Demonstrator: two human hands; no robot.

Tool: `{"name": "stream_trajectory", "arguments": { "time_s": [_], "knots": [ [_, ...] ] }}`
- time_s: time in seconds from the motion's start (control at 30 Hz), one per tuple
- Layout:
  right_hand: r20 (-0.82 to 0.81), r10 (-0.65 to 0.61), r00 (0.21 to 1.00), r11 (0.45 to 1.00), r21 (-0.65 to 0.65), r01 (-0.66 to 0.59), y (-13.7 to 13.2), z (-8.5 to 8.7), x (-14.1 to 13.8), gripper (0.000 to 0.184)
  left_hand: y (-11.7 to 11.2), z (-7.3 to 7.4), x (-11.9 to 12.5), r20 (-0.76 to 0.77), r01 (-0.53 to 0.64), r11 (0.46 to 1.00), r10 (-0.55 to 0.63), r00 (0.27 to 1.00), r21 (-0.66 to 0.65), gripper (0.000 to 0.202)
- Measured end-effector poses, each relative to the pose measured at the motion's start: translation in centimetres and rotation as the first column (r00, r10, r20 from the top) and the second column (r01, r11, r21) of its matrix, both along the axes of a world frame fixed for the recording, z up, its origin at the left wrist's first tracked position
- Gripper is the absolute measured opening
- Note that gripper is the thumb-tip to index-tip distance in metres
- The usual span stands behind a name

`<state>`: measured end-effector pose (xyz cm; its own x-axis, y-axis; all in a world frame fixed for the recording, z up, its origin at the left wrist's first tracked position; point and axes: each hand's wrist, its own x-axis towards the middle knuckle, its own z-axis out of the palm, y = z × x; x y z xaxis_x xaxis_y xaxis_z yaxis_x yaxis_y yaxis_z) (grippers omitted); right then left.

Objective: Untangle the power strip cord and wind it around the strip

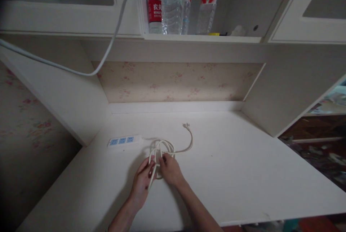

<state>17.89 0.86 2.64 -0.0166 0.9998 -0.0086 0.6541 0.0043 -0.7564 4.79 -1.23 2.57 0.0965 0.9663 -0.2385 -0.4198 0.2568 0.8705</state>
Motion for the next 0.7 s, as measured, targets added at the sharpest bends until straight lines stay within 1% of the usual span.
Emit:
{"name": "stream_trajectory", "arguments": {
  "time_s": [0.07, 0.13, 0.2, 0.27, 0.33, 0.37, 0.4, 0.5, 0.6, 0.7],
  "knots": [
    [-0.048, -0.01, 0.999, 0.999, 0.044, 0.012, -0.1, -0.4, 0.4, 0.029, 0.1, 0.6, -0.7, 0.163, 0.028, 0.999, -0.021, 0.986, -0.044, 0.027],
    [-0.097, -0.026, 0.995, 0.995, 0.089, 0.034, -0.2, -0.8, 0.8, 0.031, 0.4, 1.3, -1.4, 0.317, 0.086, 0.993, -0.057, 0.947, -0.077, 0.034],
    [-0.143, -0.04, 0.989, 0.991, 0.121, 0.057, -0.4, -1.2, 1.2, 0.032, 0.9, 1.8, -2.2, 0.407, 0.132, 0.984, -0.072, 0.911, -0.119, 0.044],
    [-0.179, -0.043, 0.983, 0.987, 0.144, 0.07, -0.7, -1.6, 1.5, 0.034, 1.3, 2.0, -2.9, 0.419, 0.134, 0.975, -0.049, 0.907, -0.176, 0.046],
    [-0.197, -0.042, 0.979, 0.983, 0.165, 0.075, -0.9, -1.9, 1.6, 0.035, 1.7, 1.8, -3.4, 0.375, 0.129, 0.965, -0.035, 0.926, -0.229, 0.036],
    [-0.203, -0.039, 0.978, 0.981, 0.176, 0.076, -1.0, -2.0, 1.6, 0.035, 1.8, 1.6, -3.6, 0.347, 0.14, 0.96, -0.049, 0.937, -0.242, 0.031],
    [-0.211, -0.038, 0.977, 0.979, 0.186, 0.078, -1.1, -2.1, 1.6, 0.035, 1.9, 1.5, -3.8, 0.319, 0.157, 0.957, -0.074, 0.945, -0.243, 0.032],
    [-0.251, -0.053, 0.967, 0.976, 0.192, 0.103, -1.1, -2.4, 1.6, 0.035, 1.9, 1.2, -4.4, 0.279, 0.215, 0.959, -0.158, 0.947, -0.187, 0.039],
    [-0.329, -0.119, 0.937, 0.973, 0.151, 0.177, -1.0, -2.6, 1.8, 0.037, 1.5, 1.2, -5.2, 0.298, 0.187, 0.974, -0.143, 0.944, -0.127, 0.036],
    [-0.411, -0.18, 0.893, 0.965, 0.101, 0.241, -0.8, -2.6, 2.0, 0.038, 1.0, 1.3, -6.2, 0.352, 0.172, 0.976, -0.116, 0.929, -0.131, 0.037]
  ]
}}
